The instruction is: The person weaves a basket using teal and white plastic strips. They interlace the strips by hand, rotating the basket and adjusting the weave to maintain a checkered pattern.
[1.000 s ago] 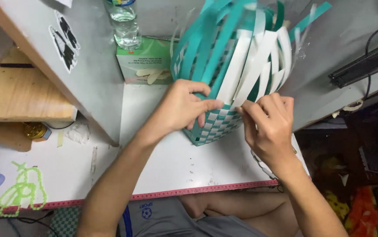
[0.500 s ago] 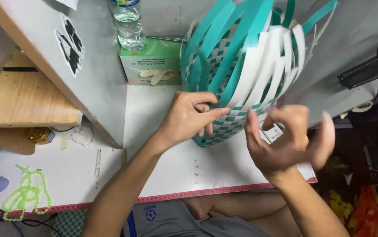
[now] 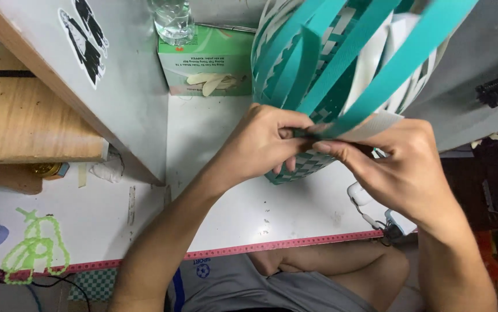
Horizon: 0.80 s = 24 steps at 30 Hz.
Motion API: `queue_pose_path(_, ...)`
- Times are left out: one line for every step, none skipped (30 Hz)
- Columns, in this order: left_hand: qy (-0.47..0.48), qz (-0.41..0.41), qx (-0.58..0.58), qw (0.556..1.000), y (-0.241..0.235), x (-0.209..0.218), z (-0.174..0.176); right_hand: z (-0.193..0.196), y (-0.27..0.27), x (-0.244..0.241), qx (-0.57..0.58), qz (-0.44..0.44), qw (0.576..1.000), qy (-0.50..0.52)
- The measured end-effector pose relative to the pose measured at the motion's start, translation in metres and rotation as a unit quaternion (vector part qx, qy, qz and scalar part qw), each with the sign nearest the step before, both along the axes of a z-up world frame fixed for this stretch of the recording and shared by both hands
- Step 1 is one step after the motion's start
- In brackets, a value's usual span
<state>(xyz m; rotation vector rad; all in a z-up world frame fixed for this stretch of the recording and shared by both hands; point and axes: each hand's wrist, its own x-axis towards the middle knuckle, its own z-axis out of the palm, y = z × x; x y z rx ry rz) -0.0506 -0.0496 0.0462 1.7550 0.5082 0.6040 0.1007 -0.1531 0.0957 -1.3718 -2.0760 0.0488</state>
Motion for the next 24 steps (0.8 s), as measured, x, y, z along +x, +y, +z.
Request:
queue_pose_path(0.0, 0.0, 0.0, 1.0, -0.001, 0.0, 0.004, -0.001, 0.001, 0.0, 0.0, 0.0, 1.0, 0.0)
queue_pose_path(0.026, 0.003, 0.012, 1.0, 0.0, 0.0, 0.009, -0.001, 0.003, 0.0, 0.01, 0.003, 1.0, 0.007)
queue_pose_path(0.053, 0.005, 0.025, 0.998, 0.0, 0.0, 0.014, -0.001, 0.004, 0.001, 0.02, 0.005, 1.0, 0.014)
queue_pose_path(0.053, 0.004, 0.027, 0.998, 0.0, 0.001, 0.018, -0.004, 0.004, 0.004, 0.021, 0.004, 1.0, 0.014)
queue_pose_path(0.087, -0.004, 0.058, 0.995, 0.001, 0.002, 0.023, -0.007, 0.006, 0.007, 0.036, 0.009, 0.999, 0.024)
queue_pose_path(0.12, -0.011, 0.087, 0.989, 0.002, 0.002, 0.027, -0.009, 0.007, 0.009, 0.05, 0.017, 0.998, 0.033)
queue_pose_path(0.12, -0.01, 0.088, 0.989, 0.002, 0.003, 0.03, -0.011, 0.007, 0.009, 0.05, 0.018, 0.998, 0.033)
queue_pose_path(0.19, -0.007, 0.113, 0.975, 0.002, 0.005, 0.034, -0.013, 0.008, 0.009, 0.057, 0.009, 0.998, 0.033)
queue_pose_path(0.26, -0.004, 0.137, 0.956, 0.002, 0.007, 0.038, -0.014, 0.008, 0.01, 0.065, 0.0, 0.997, 0.032)
queue_pose_path(0.258, -0.007, 0.138, 0.956, 0.002, 0.007, 0.031, -0.015, 0.008, 0.009, 0.064, -0.003, 0.997, 0.031)
queue_pose_path(0.256, -0.011, 0.202, 0.945, 0.002, 0.008, 0.024, -0.015, 0.007, 0.009, 0.063, 0.001, 0.997, 0.033)
queue_pose_path(0.25, -0.014, 0.27, 0.93, 0.004, 0.01, 0.02, -0.014, 0.008, 0.01, 0.066, 0.006, 0.997, 0.032)
queue_pose_path(0.246, -0.015, 0.274, 0.93, 0.005, 0.015, 0.014, -0.015, 0.007, 0.011, 0.069, 0.003, 0.997, 0.028)
queue_pose_path(0.274, -0.015, 0.305, 0.912, 0.006, 0.019, 0.006, -0.017, 0.006, 0.011, 0.077, -0.007, 0.996, 0.036)
queue_pose_path(0.302, -0.015, 0.335, 0.892, 0.008, 0.022, -0.001, -0.02, 0.005, 0.01, 0.084, -0.017, 0.995, 0.045)
queue_pose_path(0.302, -0.014, 0.334, 0.893, 0.007, 0.024, -0.007, -0.021, 0.006, 0.01, 0.083, -0.016, 0.995, 0.044)
queue_pose_path(0.281, 0.007, 0.358, 0.89, 0.007, 0.026, -0.012, -0.023, 0.006, 0.01, 0.089, -0.025, 0.994, 0.054)
queue_pose_path(0.261, 0.029, 0.381, 0.886, 0.007, 0.028, -0.018, -0.024, 0.007, 0.009, 0.094, -0.032, 0.993, 0.065)
queue_pose_path(0.262, 0.031, 0.379, 0.887, 0.007, 0.028, -0.017, -0.026, 0.006, 0.01, 0.092, -0.029, 0.993, 0.064)
queue_pose_path(0.27, 0.017, 0.377, 0.886, 0.007, 0.029, -0.016, -0.028, 0.006, 0.012, 0.098, -0.033, 0.992, 0.069)
queue_pose_path(0.278, 0.002, 0.376, 0.884, 0.007, 0.03, -0.016, -0.03, 0.005, 0.014, 0.103, -0.036, 0.991, 0.074)
queue_pose_path(0.278, 0.001, 0.376, 0.884, 0.007, 0.031, -0.019, -0.029, 0.005, 0.014, 0.103, -0.037, 0.991, 0.074)
queue_pose_path(0.271, 0.011, 0.381, 0.884, 0.006, 0.032, -0.021, -0.029, 0.005, 0.014, 0.106, -0.04, 0.991, 0.073)
queue_pose_path(0.262, 0.019, 0.388, 0.883, 0.006, 0.034, -0.024, -0.027, 0.005, 0.015, 0.109, -0.044, 0.991, 0.071)
